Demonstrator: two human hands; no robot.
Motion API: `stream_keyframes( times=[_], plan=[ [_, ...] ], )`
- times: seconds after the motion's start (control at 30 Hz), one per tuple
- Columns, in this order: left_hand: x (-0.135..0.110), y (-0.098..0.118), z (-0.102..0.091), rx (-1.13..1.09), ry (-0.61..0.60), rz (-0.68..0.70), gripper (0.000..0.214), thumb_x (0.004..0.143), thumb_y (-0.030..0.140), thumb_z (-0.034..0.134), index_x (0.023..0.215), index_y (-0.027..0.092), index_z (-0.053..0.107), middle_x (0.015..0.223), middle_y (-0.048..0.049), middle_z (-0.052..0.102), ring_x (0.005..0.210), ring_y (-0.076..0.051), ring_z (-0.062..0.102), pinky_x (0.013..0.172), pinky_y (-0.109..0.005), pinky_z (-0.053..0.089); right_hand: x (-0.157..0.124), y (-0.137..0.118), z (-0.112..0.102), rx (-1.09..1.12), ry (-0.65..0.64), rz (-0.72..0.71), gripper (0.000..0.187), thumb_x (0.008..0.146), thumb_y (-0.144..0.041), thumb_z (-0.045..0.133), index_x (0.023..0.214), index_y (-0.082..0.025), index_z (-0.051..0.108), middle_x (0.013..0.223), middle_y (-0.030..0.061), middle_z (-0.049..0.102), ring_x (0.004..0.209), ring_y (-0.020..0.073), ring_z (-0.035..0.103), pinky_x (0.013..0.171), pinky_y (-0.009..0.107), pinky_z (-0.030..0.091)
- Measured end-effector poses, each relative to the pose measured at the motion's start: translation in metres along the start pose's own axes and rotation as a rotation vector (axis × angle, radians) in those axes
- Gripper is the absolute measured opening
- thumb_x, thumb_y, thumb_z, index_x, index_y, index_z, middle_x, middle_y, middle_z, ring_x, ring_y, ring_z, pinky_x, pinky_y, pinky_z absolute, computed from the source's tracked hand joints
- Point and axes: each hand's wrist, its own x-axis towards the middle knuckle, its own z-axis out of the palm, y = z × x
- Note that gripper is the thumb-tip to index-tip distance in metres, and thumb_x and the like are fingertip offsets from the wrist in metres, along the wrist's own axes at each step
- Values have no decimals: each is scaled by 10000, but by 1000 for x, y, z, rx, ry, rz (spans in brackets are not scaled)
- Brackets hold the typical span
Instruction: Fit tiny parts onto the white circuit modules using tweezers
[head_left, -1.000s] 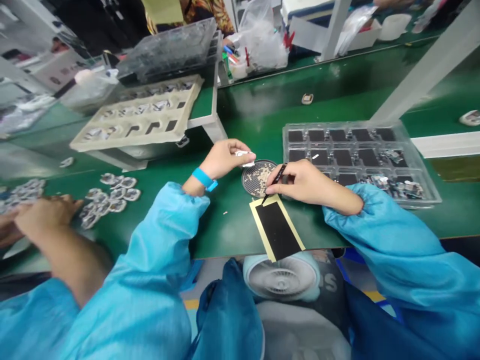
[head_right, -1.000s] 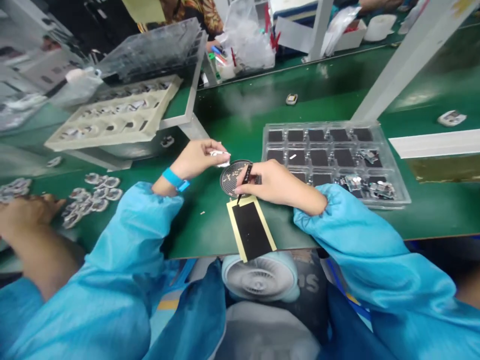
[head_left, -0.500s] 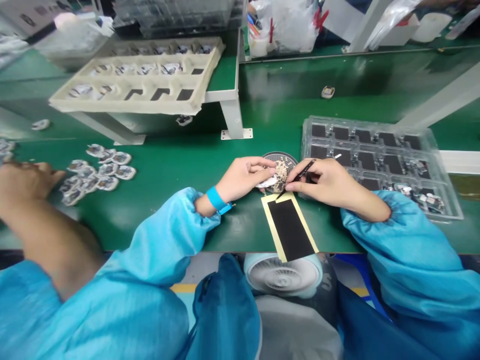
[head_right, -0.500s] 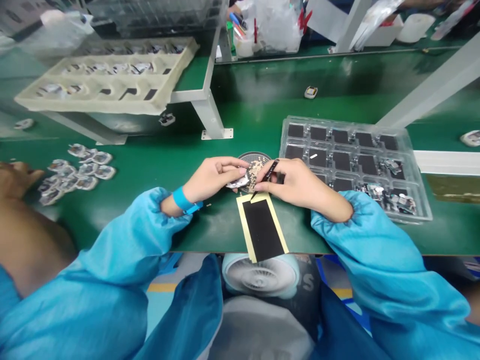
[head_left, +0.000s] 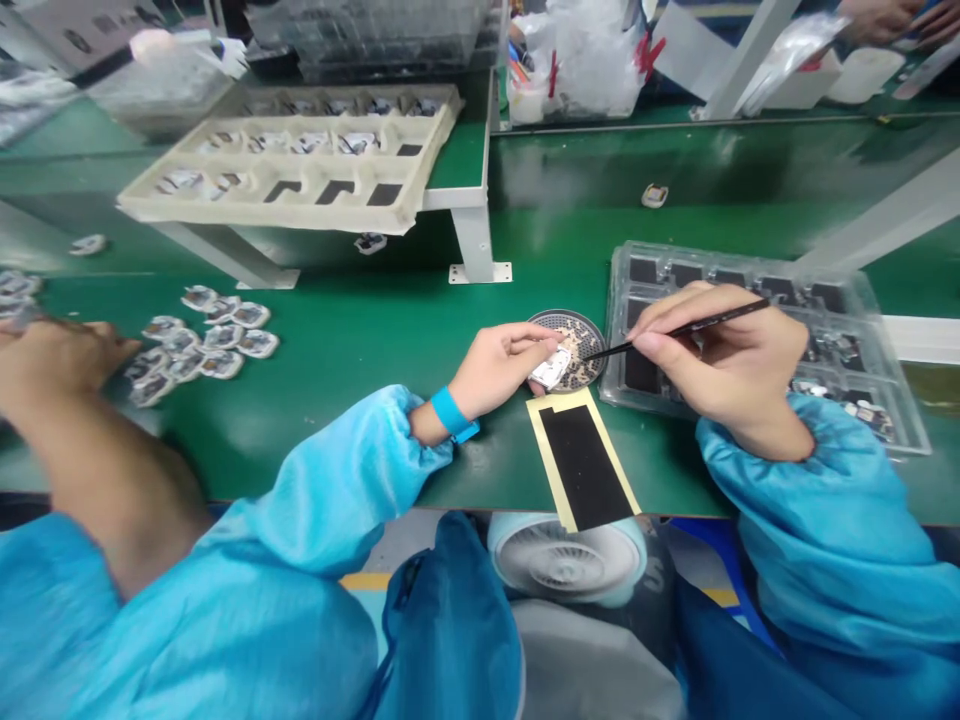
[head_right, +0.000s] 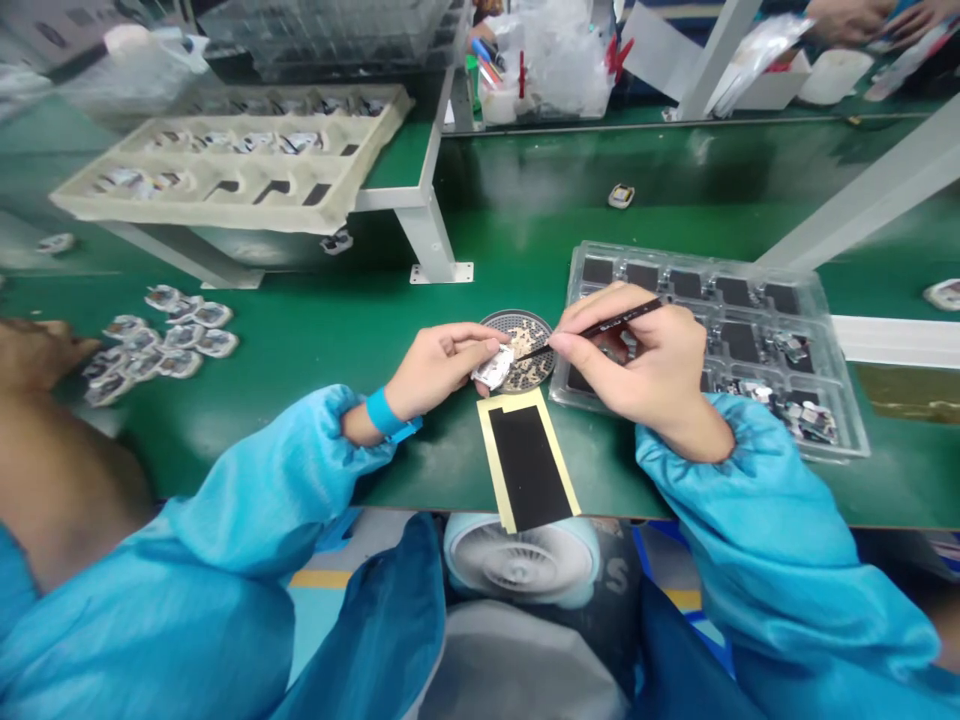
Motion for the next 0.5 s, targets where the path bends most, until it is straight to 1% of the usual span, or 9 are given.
stream_keyframes(
  times=[0.1, 0.17, 0.23, 0.33, 0.5],
  plan=[
    [-1, -3, 2, -5, 24, 13, 241, 834, 297, 785, 976, 134, 678, 739, -36, 740, 524, -122, 680, 483, -204, 532, 0, 6, 4, -33, 39, -137, 188, 755, -288, 880, 878, -328, 743, 822, 29, 772, 744, 272, 729, 653, 468, 578],
    [-1, -3, 4, -25, 52, 22, 268, 782, 253, 822, 926, 149, 620, 717, -18, 726, 529, -126, 680, 490, -215, 561, 0, 9, 7, -49, 43, -199, 219, 723, -289, 903, 875, -310, 746, 815, 23, 776, 728, 262, 732, 657, 457, 581],
    [-1, -2, 6, -46, 71, 16, 249, 781, 183, 794, 904, 157, 580, 695, -5, 715, 519, -126, 676, 490, -221, 576, -1, 10, 9, -78, 32, -210, 213, 729, -292, 899, 877, -301, 746, 827, 22, 784, 733, 255, 737, 672, 450, 584],
    [-2, 0, 8, -68, 69, -2, 186, 806, 108, 717, 916, 152, 574, 686, -4, 717, 518, -131, 687, 489, -219, 576, -3, 11, 11, -125, -2, -206, 176, 765, -253, 861, 884, -300, 740, 845, 17, 795, 753, 249, 742, 678, 439, 583],
    [-2, 1, 8, -36, 87, -4, 168, 829, 84, 685, 955, 139, 589, 713, -19, 737, 537, -139, 713, 431, -160, 488, -4, 13, 13, -144, -47, -244, 229, 767, -137, 833, 916, -288, 750, 885, 22, 807, 770, 235, 742, 684, 420, 586]
  ],
)
